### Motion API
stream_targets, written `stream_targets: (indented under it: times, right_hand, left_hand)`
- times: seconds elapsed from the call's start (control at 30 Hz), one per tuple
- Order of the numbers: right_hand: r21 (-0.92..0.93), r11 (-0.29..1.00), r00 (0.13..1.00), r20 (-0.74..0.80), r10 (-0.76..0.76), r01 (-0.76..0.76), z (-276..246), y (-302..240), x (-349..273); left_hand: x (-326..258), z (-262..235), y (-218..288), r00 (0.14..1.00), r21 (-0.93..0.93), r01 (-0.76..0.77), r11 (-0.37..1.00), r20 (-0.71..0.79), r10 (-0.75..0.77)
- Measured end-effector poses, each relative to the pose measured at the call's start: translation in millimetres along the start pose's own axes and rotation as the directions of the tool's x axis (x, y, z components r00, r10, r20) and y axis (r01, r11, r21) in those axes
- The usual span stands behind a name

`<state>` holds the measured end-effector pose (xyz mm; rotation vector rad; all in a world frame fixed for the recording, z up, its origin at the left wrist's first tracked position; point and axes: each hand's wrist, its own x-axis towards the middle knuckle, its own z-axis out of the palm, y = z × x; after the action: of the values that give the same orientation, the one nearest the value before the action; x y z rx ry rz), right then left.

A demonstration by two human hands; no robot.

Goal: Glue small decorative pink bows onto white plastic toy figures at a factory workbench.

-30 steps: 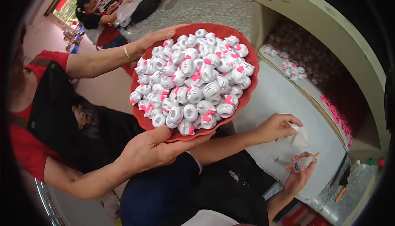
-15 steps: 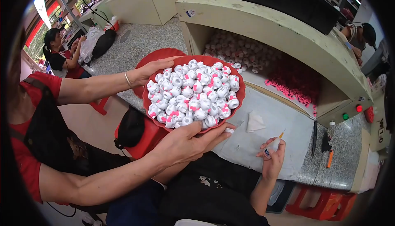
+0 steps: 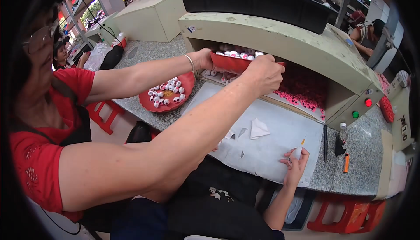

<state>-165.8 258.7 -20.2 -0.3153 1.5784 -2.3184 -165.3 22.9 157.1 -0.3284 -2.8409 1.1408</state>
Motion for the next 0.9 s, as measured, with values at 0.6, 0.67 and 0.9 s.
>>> stream_targets:
  times: [0.6, 0.67, 0.9]
  right_hand:
    - [0.085, 0.996, 0.995, -0.097, -0.022, 0.030, -28.2, 11.1, 4.3]
    - [0.119, 0.993, 1.000, 0.000, -0.004, 0.003, -5.0, 9.1, 6.2]
    - [0.127, 0.992, 1.000, -0.023, -0.001, 0.004, -20.9, 2.8, 2.7]
  left_hand:
    - [36.5, -3.8, 23.9, 0.997, 0.339, 0.053, 0.939, -0.078, -0.028]
    - [4.2, 1.6, 5.4, 0.996, 0.516, 0.048, 0.855, 0.043, -0.082]
    - [19.3, 42.4, 74.2, 0.978, 0.015, 0.141, 0.990, -0.157, -0.137]
